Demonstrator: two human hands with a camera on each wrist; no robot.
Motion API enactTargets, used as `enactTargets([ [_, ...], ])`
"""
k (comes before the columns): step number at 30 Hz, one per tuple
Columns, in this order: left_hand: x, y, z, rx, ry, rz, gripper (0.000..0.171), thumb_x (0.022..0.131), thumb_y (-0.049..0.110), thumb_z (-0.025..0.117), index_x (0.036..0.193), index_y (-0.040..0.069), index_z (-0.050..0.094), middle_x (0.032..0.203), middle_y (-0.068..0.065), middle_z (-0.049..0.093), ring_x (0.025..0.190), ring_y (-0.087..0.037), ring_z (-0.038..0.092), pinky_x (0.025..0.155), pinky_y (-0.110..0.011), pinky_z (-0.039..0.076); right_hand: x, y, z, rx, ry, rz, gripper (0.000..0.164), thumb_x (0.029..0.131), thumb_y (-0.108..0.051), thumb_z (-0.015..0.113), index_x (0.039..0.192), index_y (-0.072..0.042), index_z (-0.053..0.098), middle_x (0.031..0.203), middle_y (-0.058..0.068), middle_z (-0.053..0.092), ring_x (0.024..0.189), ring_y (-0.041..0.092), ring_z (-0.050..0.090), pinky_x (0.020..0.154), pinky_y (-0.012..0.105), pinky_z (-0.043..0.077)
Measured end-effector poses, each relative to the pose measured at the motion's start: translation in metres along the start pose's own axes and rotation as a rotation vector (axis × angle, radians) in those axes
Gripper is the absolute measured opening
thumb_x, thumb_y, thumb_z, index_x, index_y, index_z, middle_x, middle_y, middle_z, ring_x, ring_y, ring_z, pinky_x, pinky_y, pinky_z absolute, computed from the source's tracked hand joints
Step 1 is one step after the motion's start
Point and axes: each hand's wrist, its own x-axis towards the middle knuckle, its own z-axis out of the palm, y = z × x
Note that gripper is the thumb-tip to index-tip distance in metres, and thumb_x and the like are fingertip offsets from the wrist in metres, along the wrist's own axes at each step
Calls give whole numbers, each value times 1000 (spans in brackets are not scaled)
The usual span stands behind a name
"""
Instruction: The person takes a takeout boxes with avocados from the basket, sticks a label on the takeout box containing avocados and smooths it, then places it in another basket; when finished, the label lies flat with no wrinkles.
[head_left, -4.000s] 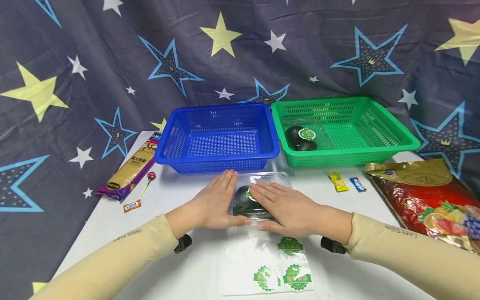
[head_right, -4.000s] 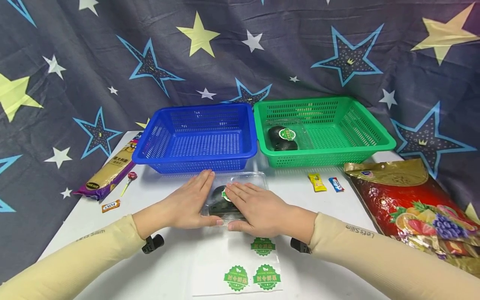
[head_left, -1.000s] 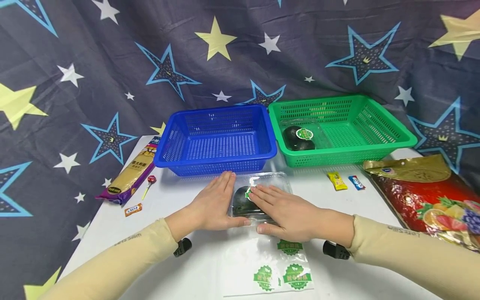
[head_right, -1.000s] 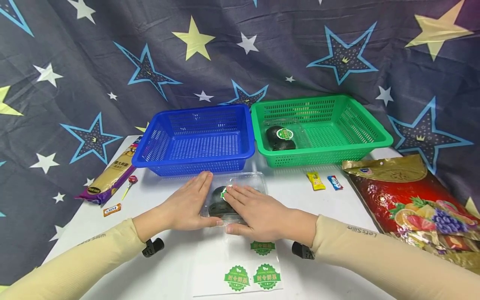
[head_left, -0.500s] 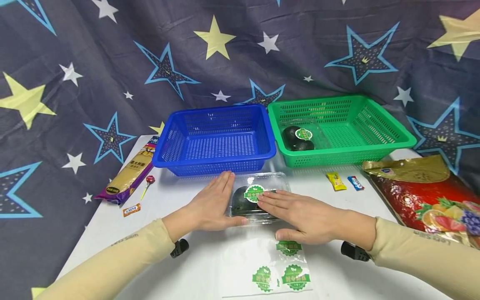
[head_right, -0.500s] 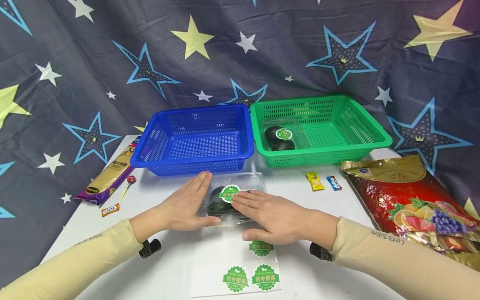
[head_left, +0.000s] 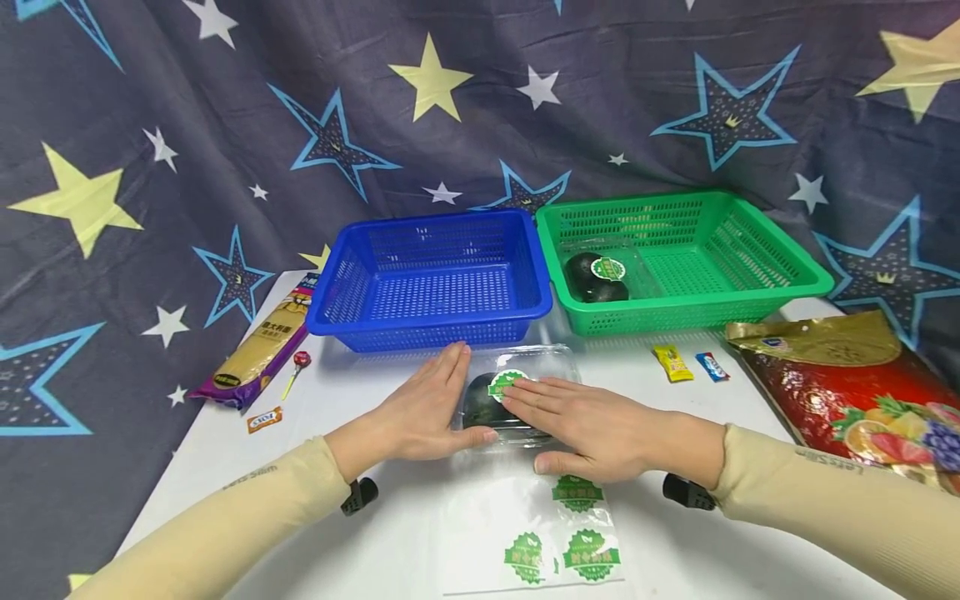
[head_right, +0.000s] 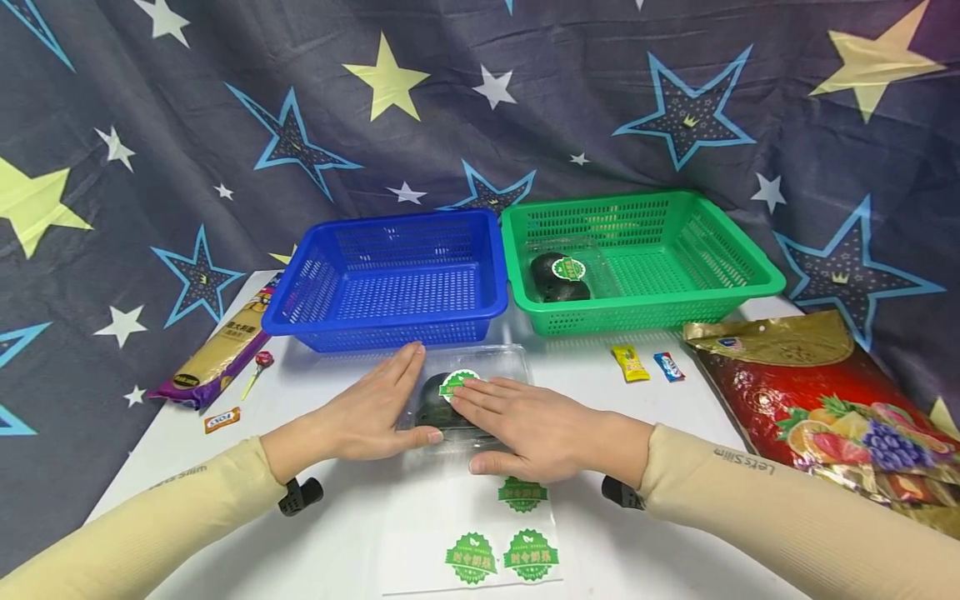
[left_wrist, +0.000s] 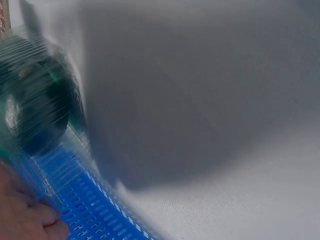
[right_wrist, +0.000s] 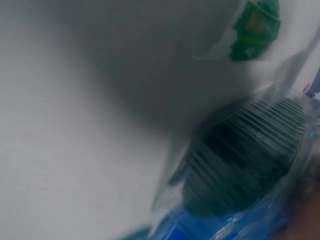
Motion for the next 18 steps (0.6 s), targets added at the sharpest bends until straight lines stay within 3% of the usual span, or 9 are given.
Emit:
enactTargets([
  [10, -1, -2, 0, -8, -18, 1, 111, 83, 80, 32, 150, -3, 2, 158, -21, 0, 145, -27, -1, 116, -38, 9, 36, -6, -3, 12, -137, 89, 74, 99, -58, 22, 152, -6, 19, 158, 8, 14, 145, 22, 10, 117, 38, 12],
  [18, -2, 0, -2, 18, 0, 10, 110, 84, 78, 33, 150, -6, 4, 157, -24, 4, 145, -29, 3, 116, -38, 10, 42, -11, -1, -20, -136, 156, 78, 98, -60, 18, 152, -4, 16, 158, 10, 12, 145, 23, 9, 117, 39, 11],
])
